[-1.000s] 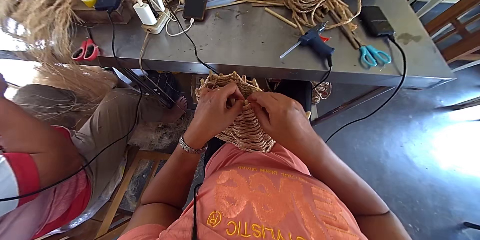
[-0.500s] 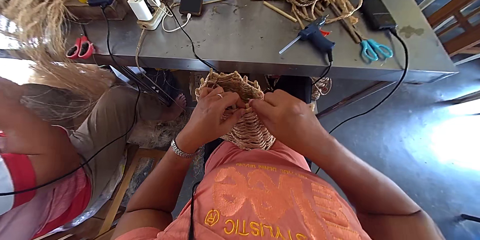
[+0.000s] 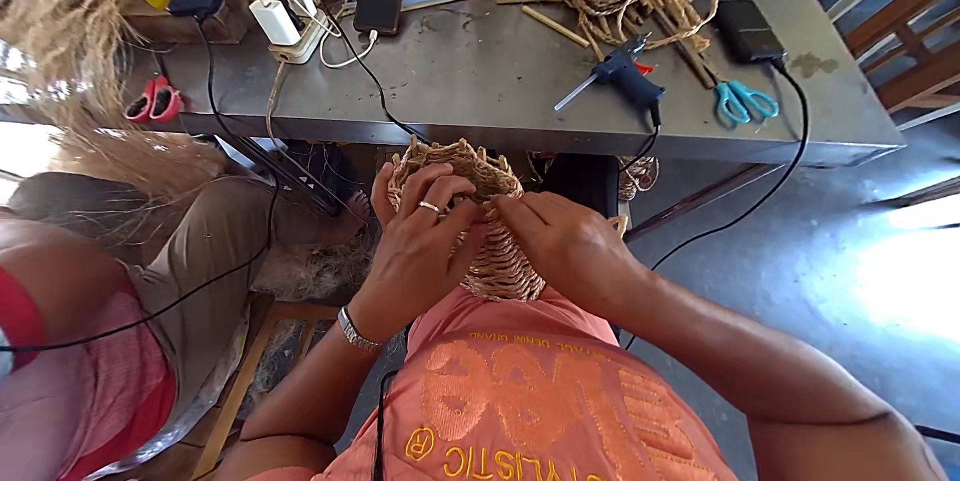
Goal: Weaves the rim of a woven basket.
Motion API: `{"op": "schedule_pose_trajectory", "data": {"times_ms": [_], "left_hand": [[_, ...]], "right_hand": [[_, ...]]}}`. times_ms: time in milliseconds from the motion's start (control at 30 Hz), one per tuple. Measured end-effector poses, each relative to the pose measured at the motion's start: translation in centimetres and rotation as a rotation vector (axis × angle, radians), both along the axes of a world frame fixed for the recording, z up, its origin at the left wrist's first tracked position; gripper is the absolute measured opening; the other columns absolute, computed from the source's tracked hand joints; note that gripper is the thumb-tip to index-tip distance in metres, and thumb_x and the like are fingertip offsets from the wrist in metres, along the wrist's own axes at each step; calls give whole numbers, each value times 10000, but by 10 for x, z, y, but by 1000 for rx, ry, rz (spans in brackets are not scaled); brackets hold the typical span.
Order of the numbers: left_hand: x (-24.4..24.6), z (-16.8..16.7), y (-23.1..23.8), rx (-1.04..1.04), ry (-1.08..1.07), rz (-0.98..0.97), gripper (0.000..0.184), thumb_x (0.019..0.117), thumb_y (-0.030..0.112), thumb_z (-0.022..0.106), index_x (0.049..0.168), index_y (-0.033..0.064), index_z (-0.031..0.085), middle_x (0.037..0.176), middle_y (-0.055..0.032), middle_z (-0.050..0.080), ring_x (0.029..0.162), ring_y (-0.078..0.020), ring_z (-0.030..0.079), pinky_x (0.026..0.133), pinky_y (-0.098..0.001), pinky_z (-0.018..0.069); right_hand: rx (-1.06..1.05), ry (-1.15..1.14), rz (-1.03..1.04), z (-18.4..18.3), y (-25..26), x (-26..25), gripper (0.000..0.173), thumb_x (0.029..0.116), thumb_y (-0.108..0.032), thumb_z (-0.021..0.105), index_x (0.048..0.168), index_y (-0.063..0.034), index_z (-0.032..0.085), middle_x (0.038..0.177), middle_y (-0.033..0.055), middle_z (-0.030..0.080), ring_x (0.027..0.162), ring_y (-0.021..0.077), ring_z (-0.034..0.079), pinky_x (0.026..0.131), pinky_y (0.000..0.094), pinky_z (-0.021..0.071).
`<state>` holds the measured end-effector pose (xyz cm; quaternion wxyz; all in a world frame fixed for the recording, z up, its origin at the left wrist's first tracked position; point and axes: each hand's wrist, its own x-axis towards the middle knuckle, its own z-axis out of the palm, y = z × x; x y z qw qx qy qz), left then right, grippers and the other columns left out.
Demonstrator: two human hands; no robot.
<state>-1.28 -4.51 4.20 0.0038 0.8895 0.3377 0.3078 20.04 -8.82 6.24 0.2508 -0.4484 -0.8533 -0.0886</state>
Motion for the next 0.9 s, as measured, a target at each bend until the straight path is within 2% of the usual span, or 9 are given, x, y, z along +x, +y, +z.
{"op": "schedule_pose_trajectory", "data": {"times_ms": [100,167,267,433,600,733,900], "left_hand": [[7,-20,-10,-25,-64,57,394,975,491,629,1250,220,707,1521,-91,498,1535,-333,259,1207,-706,47],[10,-39,-12,-45,-138,58,416,972,474,648,1314,238,670,1623,-110,373,1568,-340,171,1236,-670,66],[13,-58,-11,-41,-220,44,393,974,434,670,1325,256,661,1674,-107,276,1580,-353,110,1256,-643,105],[17,-70,-11,-21,-218,55,395,980,434,661,1337,264,657,1707,-89,205,1589,-360,37,1262,-645,45],[16,-85,-15,9,-196,94,367,999,463,620,1311,274,658,1718,-61,178,1591,-351,15,1259,-647,5],[14,-78,-10,3,-223,75,373,993,455,631,1306,252,655,1708,-63,214,1590,-353,33,1249,-661,-4],[6,-63,1,29,-387,52,460,1019,376,605,1407,155,498,1676,-97,278,1578,-325,144,1246,-664,80]], "right_hand": [[13,36,-20,-5,-4,3,242,979,-18,587,1179,32,714,904,156,702,815,285,705,699,362,594],[29,64,-39,-12,-7,4,242,983,-43,584,1166,24,728,873,141,690,763,264,686,647,347,577],[34,134,-55,-24,-8,4,243,993,-80,571,1140,12,741,839,130,687,726,253,685,601,349,568],[-6,169,-64,-32,-7,5,203,969,-106,581,1034,-10,747,850,112,714,742,240,710,612,358,585],[-55,186,-56,-37,-10,3,204,970,-108,573,1023,-17,747,842,107,713,725,228,707,608,352,579],[-33,207,-47,-36,-9,2,226,985,-91,565,1091,-6,744,885,116,729,782,234,724,665,352,600],[7,242,-36,-38,-10,1,272,1013,-104,541,1179,16,720,923,128,738,837,240,731,735,352,608]]}}
